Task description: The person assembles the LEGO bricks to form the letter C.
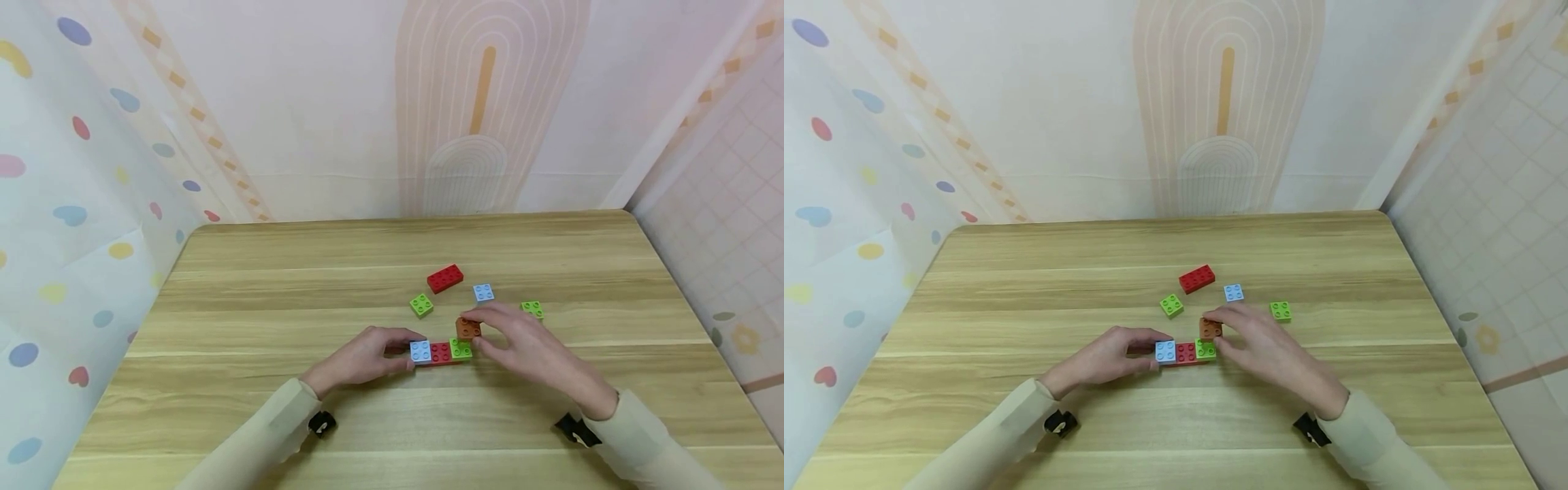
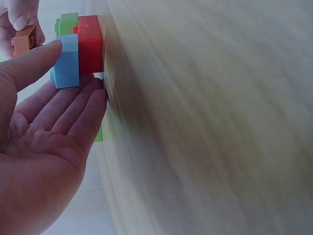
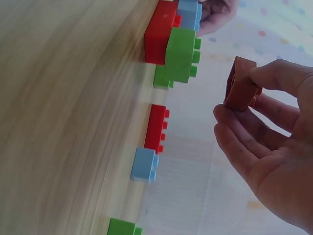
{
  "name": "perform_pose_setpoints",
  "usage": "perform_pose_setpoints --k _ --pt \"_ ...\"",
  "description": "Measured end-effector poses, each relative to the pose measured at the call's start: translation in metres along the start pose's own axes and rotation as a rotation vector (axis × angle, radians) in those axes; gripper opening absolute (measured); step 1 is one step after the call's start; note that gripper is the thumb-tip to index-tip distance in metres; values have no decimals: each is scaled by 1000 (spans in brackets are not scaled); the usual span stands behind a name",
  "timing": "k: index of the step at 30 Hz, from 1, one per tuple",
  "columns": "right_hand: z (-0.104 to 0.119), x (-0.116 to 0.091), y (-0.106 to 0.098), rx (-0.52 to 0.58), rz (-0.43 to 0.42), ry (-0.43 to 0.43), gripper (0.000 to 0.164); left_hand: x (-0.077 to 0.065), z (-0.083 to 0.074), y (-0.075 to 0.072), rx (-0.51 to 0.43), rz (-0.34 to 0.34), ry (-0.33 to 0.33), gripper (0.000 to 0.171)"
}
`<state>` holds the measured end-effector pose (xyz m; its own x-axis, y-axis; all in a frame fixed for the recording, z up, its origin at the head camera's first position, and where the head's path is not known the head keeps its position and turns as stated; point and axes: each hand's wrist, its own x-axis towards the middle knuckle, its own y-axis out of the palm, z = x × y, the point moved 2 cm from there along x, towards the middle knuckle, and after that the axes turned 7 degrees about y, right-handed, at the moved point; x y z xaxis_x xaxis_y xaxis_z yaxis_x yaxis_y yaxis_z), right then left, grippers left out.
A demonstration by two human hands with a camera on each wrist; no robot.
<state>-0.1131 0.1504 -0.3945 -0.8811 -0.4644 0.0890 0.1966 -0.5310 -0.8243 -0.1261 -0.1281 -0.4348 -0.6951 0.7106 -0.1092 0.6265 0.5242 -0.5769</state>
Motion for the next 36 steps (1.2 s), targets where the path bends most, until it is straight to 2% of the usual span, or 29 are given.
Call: perform_pose_setpoints --k 7,16,26,36 --pt "8 3 5 -3 -1 -46 39 0 0 0 -35 -2 0 41" --pt "15 9 14 31 9 -97 39 0 2 1 -111 -22 -5 33" --pt "23 17 22 66 31 -131 36 0 5 3 -129 -32 30 30" --pt "30 24 32 76 77 -135 36 -1 1 3 -106 -55 58 32"
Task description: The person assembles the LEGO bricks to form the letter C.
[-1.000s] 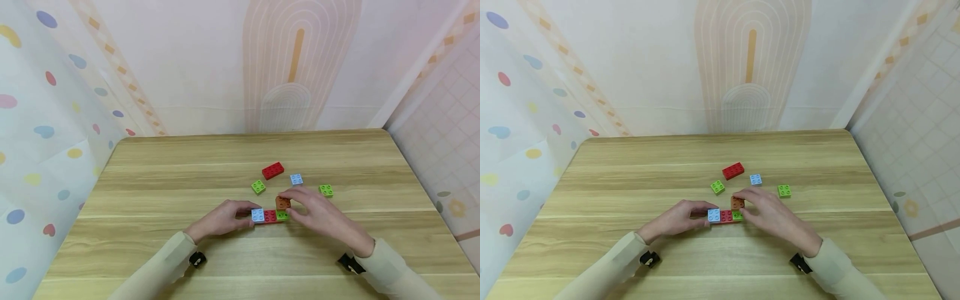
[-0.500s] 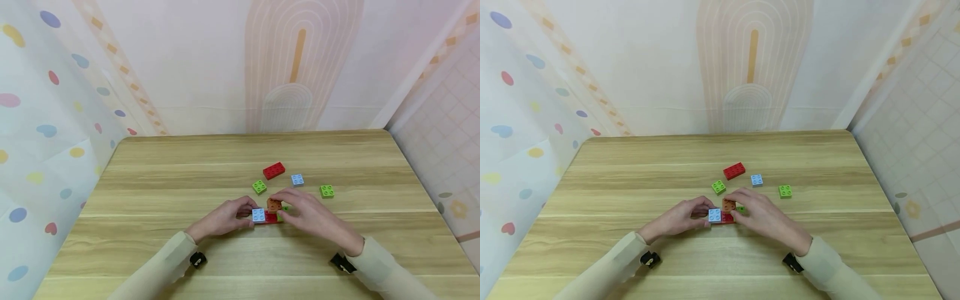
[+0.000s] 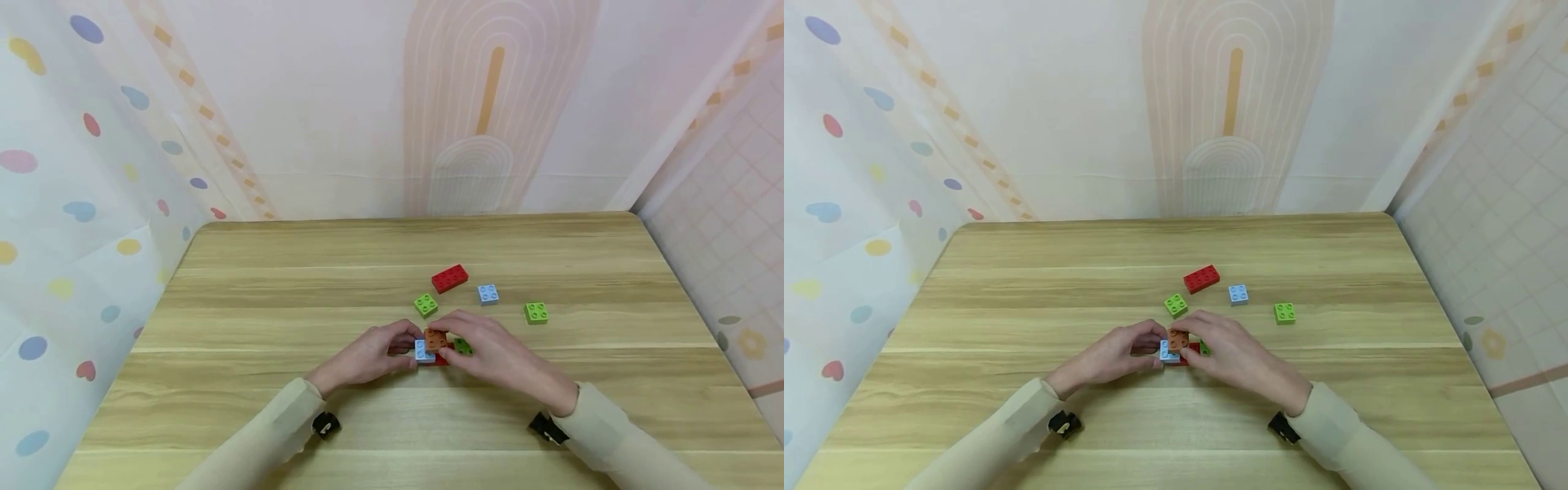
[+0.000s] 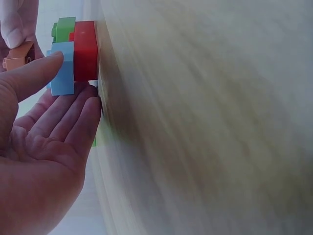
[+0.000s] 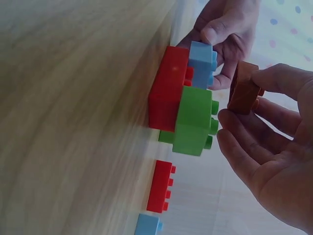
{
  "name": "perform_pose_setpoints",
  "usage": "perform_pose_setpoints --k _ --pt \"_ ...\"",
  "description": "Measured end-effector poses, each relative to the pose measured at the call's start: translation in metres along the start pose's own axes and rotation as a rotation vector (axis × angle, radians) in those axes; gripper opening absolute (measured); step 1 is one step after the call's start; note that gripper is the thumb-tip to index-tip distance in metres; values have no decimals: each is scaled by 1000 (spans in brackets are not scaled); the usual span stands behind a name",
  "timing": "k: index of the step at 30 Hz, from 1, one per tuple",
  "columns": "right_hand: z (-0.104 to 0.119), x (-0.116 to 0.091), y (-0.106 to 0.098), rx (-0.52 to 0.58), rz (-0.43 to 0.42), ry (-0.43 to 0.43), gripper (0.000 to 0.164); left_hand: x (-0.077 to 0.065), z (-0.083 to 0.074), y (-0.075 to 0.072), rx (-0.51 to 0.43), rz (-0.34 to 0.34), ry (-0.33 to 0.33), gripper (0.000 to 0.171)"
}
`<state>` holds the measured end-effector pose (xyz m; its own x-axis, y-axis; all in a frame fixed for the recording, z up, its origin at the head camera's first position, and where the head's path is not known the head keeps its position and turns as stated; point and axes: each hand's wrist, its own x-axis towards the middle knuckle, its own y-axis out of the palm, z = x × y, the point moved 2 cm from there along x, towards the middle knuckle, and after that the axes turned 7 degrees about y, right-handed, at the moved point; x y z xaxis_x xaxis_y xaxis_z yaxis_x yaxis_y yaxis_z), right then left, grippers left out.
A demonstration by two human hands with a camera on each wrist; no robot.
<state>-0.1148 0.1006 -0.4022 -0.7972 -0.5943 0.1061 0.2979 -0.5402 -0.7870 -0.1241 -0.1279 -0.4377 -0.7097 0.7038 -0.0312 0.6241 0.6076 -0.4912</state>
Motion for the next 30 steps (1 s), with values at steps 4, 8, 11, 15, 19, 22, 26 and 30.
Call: perform_pose_setpoints --k 4,8,11,15,19,22,26,30 --pt "1 3 4 -8 23 13 39 0 -1 0 13 -8 8 33" --pt "2 5 8 -6 33 21 40 0 0 0 17 -10 8 33" --pt "3 5 10 2 35 15 38 0 0 1 14 -12 9 33" --pt "3 7 12 6 38 1 36 0 1 1 14 -15 12 34" --pt "3 9 14 0 41 -5 34 0 1 1 14 -11 13 35" --pt "3 10 15 -11 46 -15 32 0 1 1 11 -7 12 35" --pt "3 10 15 -30 53 -43 30 1 1 1 3 -6 6 33" --pt "2 10 15 -42 56 -63 29 1 3 2 -12 -6 -2 33"
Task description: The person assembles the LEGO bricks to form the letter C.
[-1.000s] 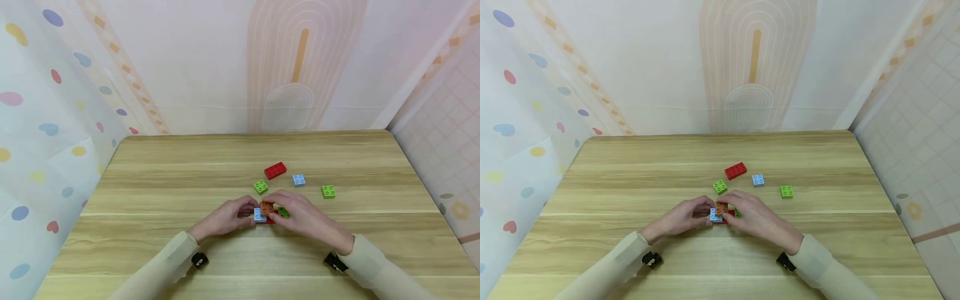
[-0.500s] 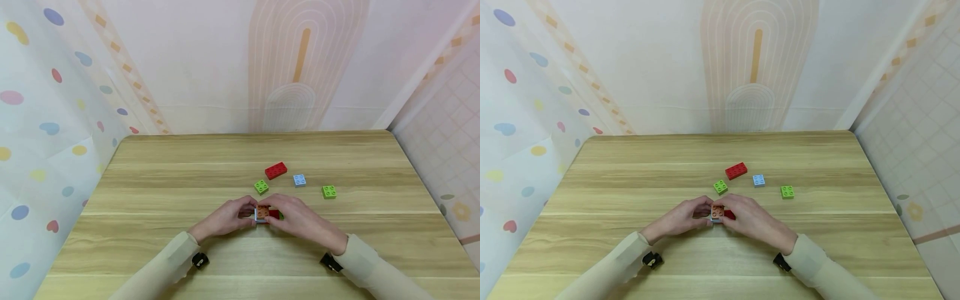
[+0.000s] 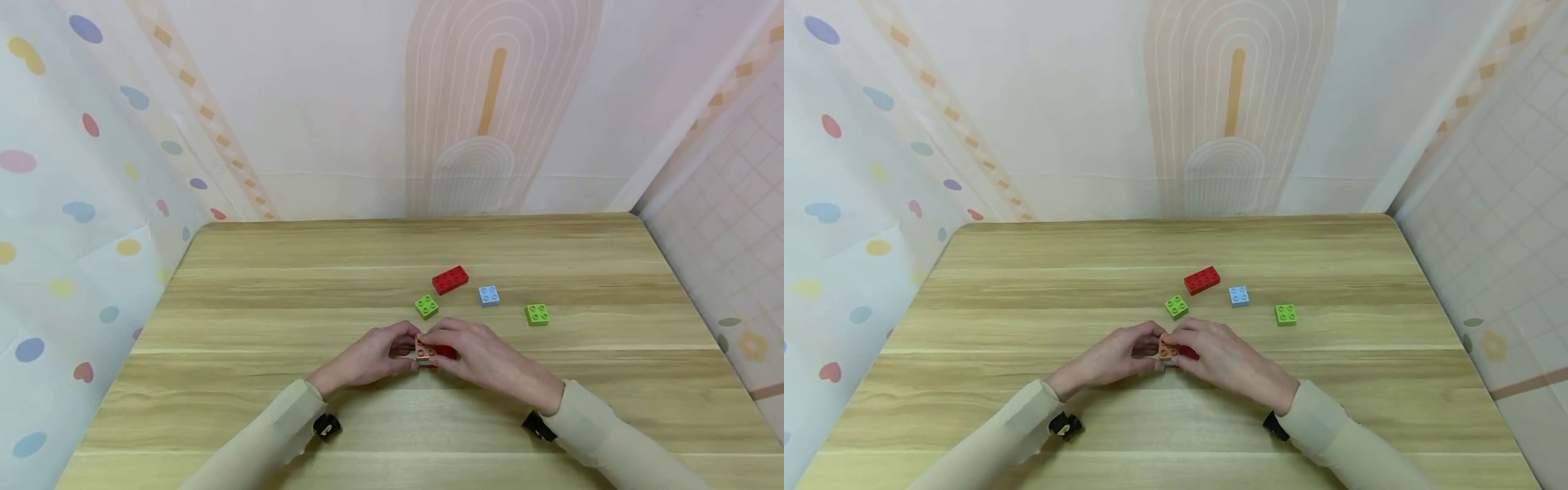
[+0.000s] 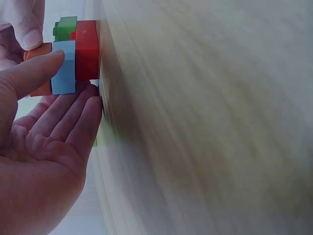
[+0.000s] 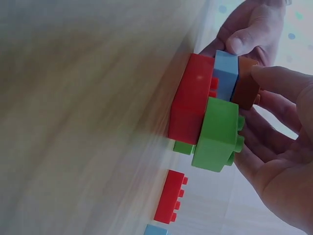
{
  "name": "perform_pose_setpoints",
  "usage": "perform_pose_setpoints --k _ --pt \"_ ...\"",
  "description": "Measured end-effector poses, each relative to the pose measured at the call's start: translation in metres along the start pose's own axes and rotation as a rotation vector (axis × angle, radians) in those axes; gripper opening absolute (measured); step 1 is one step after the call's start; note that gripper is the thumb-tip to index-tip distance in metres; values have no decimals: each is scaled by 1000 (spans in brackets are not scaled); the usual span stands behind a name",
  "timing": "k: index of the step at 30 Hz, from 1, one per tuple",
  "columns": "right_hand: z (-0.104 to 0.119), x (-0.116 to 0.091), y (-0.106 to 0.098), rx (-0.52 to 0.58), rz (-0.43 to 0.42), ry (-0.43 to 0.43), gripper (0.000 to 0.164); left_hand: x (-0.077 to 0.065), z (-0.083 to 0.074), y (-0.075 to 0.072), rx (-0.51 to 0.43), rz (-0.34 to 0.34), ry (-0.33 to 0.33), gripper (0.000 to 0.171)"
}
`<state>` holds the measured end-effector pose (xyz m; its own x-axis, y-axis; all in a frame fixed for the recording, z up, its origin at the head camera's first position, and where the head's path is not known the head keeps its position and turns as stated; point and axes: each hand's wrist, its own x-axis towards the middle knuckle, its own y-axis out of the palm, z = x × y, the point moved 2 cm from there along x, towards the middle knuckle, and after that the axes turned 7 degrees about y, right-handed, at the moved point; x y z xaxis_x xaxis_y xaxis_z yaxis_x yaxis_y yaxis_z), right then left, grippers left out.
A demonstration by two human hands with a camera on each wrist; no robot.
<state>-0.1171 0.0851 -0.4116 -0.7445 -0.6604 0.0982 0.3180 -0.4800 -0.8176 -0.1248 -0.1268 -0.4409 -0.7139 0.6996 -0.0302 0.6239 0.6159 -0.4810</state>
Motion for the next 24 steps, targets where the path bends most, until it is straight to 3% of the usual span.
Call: perform_pose_setpoints --k 15,24 --pt "-2 -1 0 -13 12 1 31 0 0 1 5 -6 -23 34" --pt "-5 -5 -3 -11 35 141 52 0 0 1 33 -6 -13 35"
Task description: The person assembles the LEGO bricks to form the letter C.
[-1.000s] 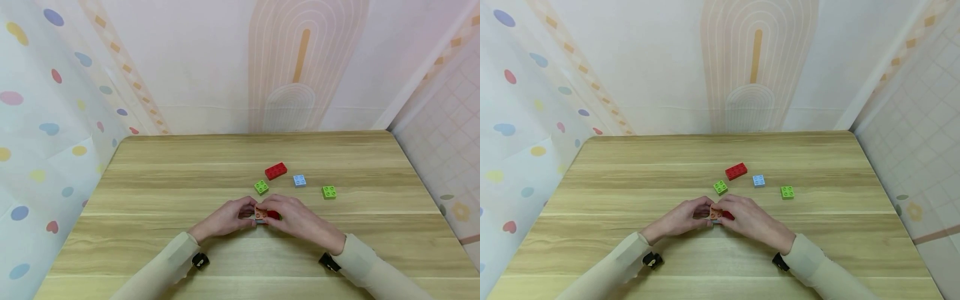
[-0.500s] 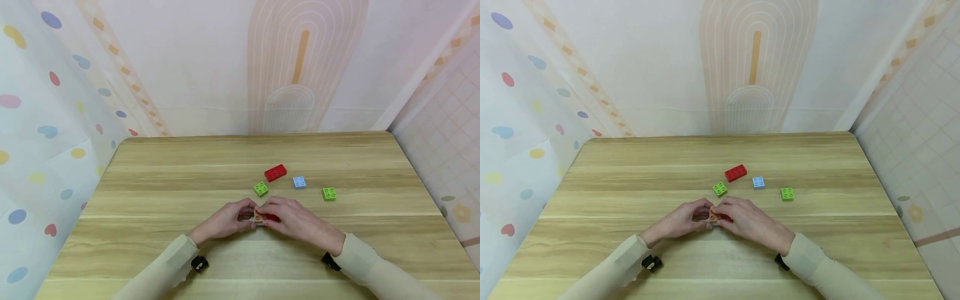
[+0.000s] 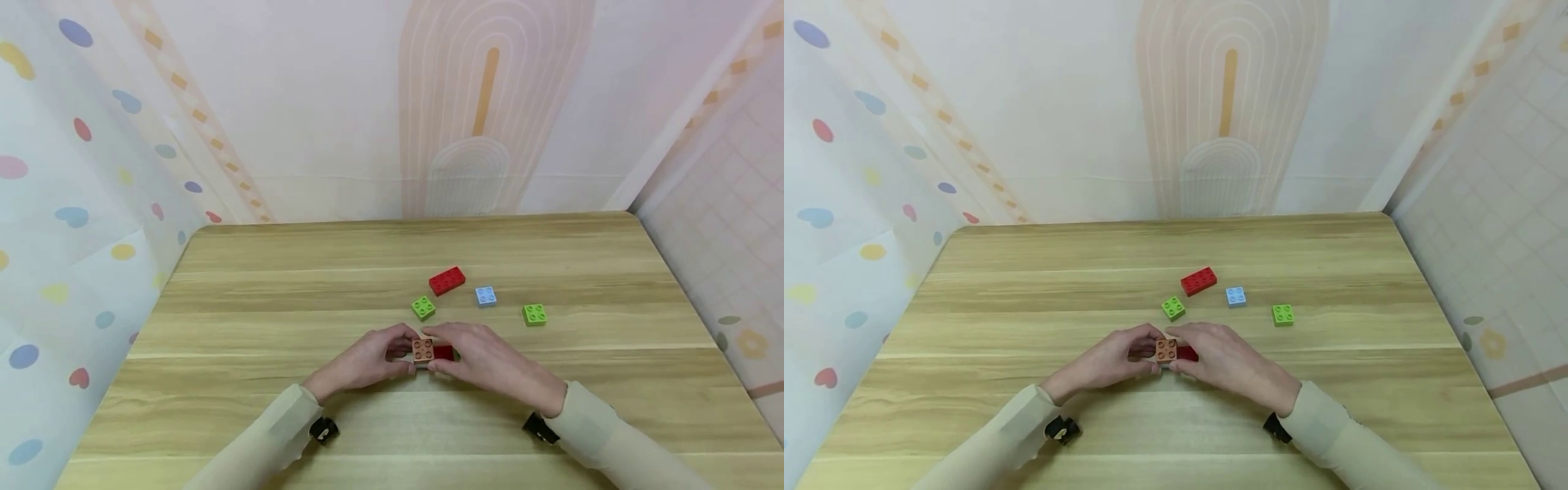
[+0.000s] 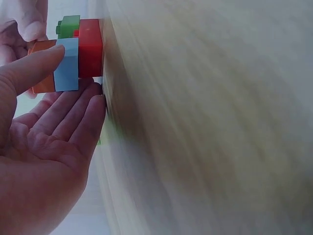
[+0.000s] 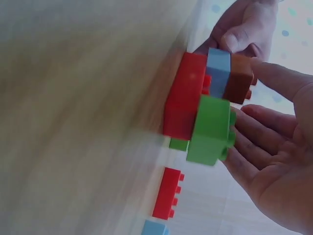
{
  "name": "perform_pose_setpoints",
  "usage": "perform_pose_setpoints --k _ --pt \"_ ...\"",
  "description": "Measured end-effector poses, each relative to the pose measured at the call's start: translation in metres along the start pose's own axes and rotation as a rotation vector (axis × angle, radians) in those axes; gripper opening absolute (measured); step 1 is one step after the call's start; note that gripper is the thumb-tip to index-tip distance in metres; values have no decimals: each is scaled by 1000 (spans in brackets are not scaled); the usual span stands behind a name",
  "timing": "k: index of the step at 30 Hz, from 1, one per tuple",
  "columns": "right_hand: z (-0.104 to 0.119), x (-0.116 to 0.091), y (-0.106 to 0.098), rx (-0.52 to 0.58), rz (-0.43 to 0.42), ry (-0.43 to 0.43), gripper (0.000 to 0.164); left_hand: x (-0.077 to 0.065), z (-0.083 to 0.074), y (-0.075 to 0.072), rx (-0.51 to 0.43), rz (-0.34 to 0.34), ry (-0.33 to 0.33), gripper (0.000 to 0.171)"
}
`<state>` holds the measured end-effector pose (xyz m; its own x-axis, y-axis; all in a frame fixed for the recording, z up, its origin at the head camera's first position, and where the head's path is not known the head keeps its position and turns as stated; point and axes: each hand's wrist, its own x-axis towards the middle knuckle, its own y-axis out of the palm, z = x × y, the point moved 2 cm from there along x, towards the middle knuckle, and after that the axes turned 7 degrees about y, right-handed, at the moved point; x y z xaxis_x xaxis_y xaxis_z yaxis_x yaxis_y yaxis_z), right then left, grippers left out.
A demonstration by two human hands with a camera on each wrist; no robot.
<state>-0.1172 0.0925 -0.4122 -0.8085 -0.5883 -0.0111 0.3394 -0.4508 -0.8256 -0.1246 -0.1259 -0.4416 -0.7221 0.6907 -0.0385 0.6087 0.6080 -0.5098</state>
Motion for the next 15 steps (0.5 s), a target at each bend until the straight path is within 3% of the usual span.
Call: perform_pose_setpoints --k 8,15 --pt "-11 0 -18 -21 -51 16 48 -3 -5 2 87 -24 -15 47" --pt "-20 7 -31 30 -87 6 47 -8 -12 5 93 -64 -24 53"
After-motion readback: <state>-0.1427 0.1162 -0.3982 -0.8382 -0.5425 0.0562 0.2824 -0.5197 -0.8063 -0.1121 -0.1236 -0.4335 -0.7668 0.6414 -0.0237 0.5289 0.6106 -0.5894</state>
